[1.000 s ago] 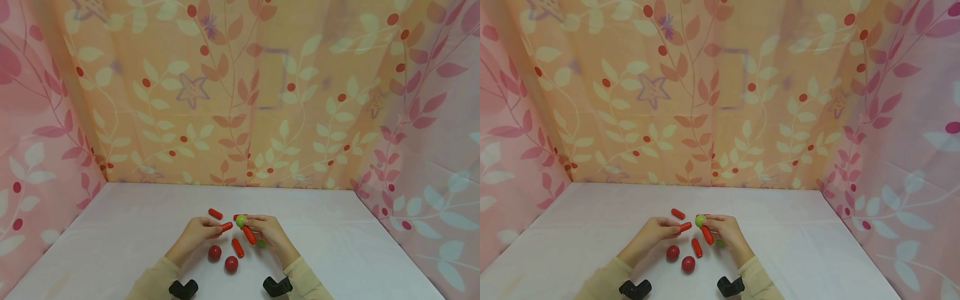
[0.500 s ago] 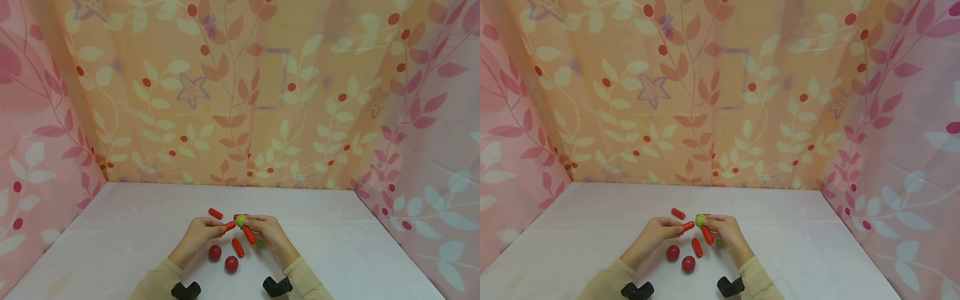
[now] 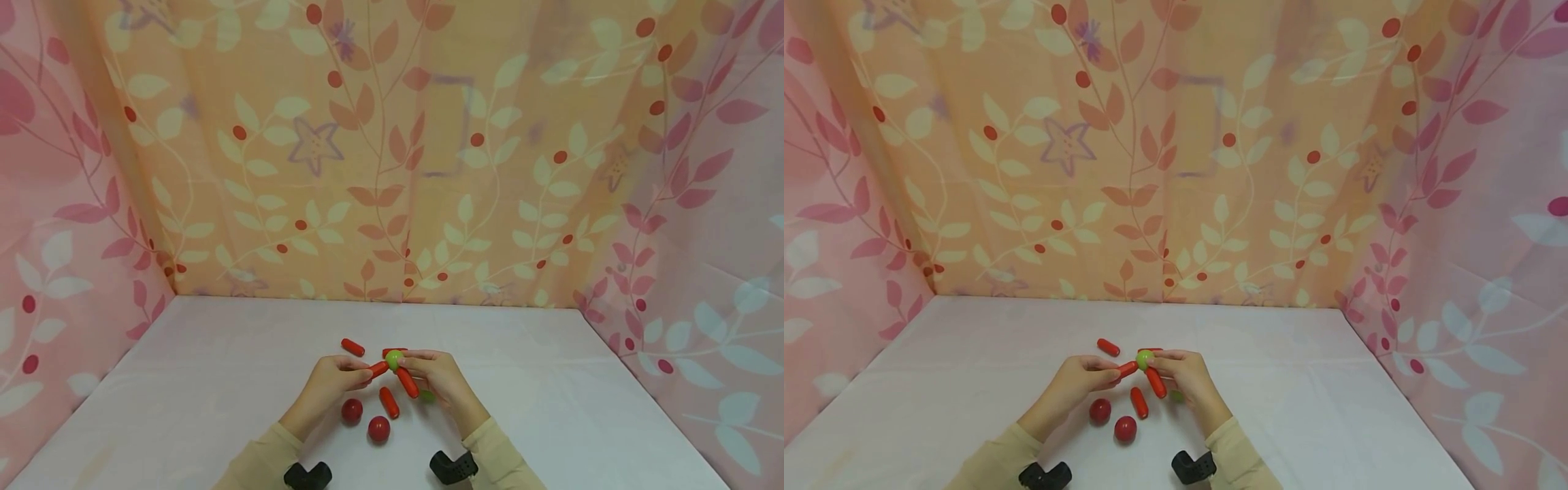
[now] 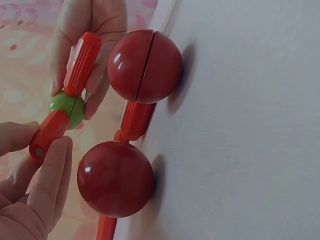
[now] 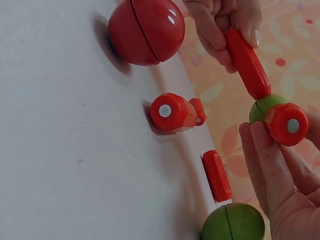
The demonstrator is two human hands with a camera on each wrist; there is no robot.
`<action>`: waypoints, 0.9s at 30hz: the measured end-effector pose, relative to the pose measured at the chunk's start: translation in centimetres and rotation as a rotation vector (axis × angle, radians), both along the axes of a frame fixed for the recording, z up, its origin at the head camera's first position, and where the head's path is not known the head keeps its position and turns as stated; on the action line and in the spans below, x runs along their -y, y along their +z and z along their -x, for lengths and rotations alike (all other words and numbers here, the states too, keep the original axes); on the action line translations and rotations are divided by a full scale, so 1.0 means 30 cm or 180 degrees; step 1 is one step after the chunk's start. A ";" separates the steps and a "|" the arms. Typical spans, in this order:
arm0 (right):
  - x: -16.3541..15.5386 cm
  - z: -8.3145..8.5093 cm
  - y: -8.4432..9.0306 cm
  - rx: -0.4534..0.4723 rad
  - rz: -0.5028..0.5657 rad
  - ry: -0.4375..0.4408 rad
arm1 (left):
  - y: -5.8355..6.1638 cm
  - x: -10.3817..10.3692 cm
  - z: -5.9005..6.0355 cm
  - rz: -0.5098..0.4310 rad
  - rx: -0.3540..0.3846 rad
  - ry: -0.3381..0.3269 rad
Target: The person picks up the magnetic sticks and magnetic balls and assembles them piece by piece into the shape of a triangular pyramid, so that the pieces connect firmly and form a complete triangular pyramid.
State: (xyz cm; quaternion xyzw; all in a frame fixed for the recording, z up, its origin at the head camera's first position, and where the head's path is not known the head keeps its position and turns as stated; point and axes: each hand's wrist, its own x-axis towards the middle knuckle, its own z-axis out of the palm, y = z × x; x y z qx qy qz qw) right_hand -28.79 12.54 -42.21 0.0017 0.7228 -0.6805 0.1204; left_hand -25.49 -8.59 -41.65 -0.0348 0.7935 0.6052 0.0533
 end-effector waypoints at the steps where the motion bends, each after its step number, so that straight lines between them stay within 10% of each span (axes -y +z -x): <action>1: 0.000 0.001 -0.001 -0.0009 0.0001 -0.0003 | 0.001 -0.001 0.000 0.0008 0.0002 0.0001; 27: -0.004 0.002 0.000 0.0005 0.0050 -0.0090 | -0.017 -0.023 -0.006 -0.0092 -0.0027 -0.0085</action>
